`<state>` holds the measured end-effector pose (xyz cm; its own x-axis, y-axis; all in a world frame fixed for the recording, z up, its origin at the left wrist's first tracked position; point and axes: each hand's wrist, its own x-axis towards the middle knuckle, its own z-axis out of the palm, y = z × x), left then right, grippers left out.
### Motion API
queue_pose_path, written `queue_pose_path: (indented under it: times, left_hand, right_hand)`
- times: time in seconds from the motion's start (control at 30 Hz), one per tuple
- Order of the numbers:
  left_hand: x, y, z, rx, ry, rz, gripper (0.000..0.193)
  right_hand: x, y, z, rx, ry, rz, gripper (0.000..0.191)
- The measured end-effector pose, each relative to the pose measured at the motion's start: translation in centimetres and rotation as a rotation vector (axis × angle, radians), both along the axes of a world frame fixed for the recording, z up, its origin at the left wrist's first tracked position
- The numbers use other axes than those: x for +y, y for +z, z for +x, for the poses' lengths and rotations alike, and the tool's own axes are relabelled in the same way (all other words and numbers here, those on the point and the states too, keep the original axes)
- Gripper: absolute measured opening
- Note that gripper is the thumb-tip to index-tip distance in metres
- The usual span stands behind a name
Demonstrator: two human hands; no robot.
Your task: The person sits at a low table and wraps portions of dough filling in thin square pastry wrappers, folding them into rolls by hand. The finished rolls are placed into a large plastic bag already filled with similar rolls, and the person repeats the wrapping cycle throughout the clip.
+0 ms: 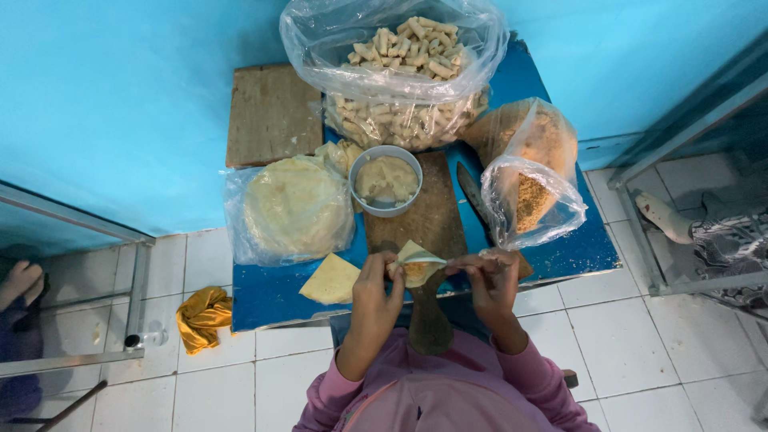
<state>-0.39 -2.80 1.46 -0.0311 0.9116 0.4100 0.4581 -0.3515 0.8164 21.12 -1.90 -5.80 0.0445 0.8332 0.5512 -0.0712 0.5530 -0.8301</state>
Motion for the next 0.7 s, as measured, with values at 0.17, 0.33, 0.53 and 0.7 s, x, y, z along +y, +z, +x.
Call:
queue_pose_path:
  times: [0.17, 0.33, 0.53, 0.7]
  left_hand:
    - [-0.2, 0.2, 0.0, 0.002, -0.030, -0.011, 0.014]
    - [-0.2, 0.1, -0.1, -0.014, -0.081, 0.045, 0.008]
    - [-0.1, -0.3, 0.1, 0.059, -0.112, 0.061, 0.014]
    - [-0.3, -0.5, 0.3, 0.148, -0.135, 0.088, 0.021]
  right_hand:
    - [-0.2, 1.0, -0.1, 0.125, -0.065, -0.039, 0.038]
    - [-0.5, 2.7, 3.1, 0.190, -0.418, 0.168, 0.033]
    - [0.6, 5.0, 7.3, -0.053, -0.713, 0.235, 0.021]
    - [0.7, 6.0, 4.8, -0.803, -1.043, 0.267, 0.046]
